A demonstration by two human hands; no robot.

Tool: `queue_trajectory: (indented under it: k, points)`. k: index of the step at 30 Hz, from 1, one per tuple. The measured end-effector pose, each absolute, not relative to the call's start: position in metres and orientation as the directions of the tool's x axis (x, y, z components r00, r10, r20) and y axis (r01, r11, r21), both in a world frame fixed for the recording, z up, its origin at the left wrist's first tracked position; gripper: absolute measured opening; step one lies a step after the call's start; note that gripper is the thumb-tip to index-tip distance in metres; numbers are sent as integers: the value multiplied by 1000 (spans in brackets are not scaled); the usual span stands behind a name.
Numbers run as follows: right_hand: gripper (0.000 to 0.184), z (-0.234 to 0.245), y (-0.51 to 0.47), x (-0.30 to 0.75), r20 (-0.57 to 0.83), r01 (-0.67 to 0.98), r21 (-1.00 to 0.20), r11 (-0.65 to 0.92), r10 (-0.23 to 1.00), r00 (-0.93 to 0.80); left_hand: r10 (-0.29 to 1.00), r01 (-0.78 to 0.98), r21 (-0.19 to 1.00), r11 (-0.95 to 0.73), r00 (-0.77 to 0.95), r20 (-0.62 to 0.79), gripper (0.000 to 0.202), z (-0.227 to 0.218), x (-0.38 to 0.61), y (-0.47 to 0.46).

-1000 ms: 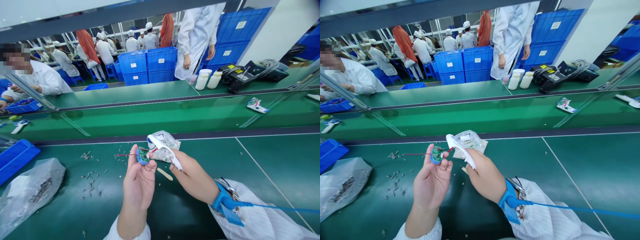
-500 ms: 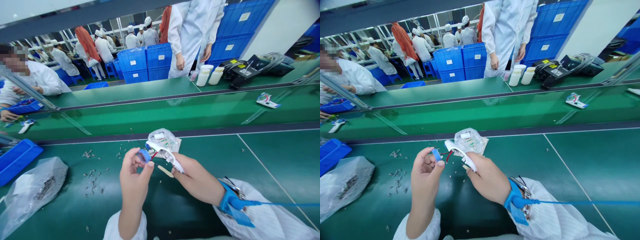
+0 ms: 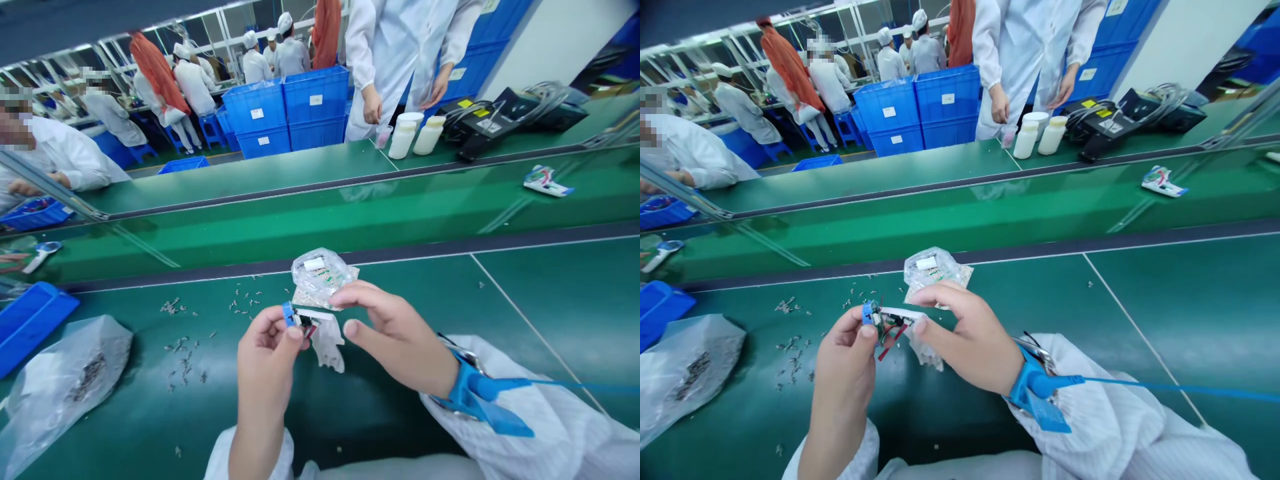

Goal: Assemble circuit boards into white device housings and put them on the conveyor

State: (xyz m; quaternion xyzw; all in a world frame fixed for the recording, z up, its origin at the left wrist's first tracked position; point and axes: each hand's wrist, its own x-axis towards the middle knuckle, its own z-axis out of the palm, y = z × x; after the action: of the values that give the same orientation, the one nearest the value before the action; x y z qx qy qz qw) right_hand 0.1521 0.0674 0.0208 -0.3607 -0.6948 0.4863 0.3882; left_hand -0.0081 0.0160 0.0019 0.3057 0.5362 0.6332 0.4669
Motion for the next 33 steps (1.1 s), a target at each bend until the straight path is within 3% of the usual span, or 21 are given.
queue_trajectory:
  k: [3, 9, 16, 19, 21, 25, 27, 30, 33]
  points:
    - [6, 35, 70, 142, 193, 125, -951, 284, 856, -479, 937, -115, 993, 9, -346, -49, 25, 5, -4, 13]
    - [12, 35, 70, 136, -12, 73, -997, 35, 829, -559, 954, 284, 959, -22, -280, 105, 24, 17, -6, 9]
    - [15, 23, 89, 147, 137, 73, -977, 199, 856, -498, 952, 133, 991, 9, -304, 32, 15, 15, -6, 12]
    - [17, 11, 106, 151, 91, 152, -978, 146, 943, -321, 935, 63, 997, 34, -354, -10, 14, 14, -6, 13]
    - [31, 2, 109, 153, 4, 180, -982, 62, 951, -308, 929, 24, 999, 46, -368, -34, 14, 12, -5, 13]
    - [56, -7, 93, 157, -130, 172, -985, -22, 750, -648, 921, -17, 998, 62, -383, -64, 16, 11, -4, 15]
    - [50, -10, 83, 157, -112, 147, -989, 0, 644, -756, 924, -8, 997, 72, -375, -70, 17, 12, -3, 16]
    - [28, -13, 77, 157, -88, 90, -996, -25, 587, -805, 943, 53, 996, 66, -331, -45, 16, 18, -3, 17]
    - [35, -13, 79, 156, -100, -48, -961, -271, 508, -856, 913, 172, 985, 12, -404, 59, 17, 23, -4, 17]
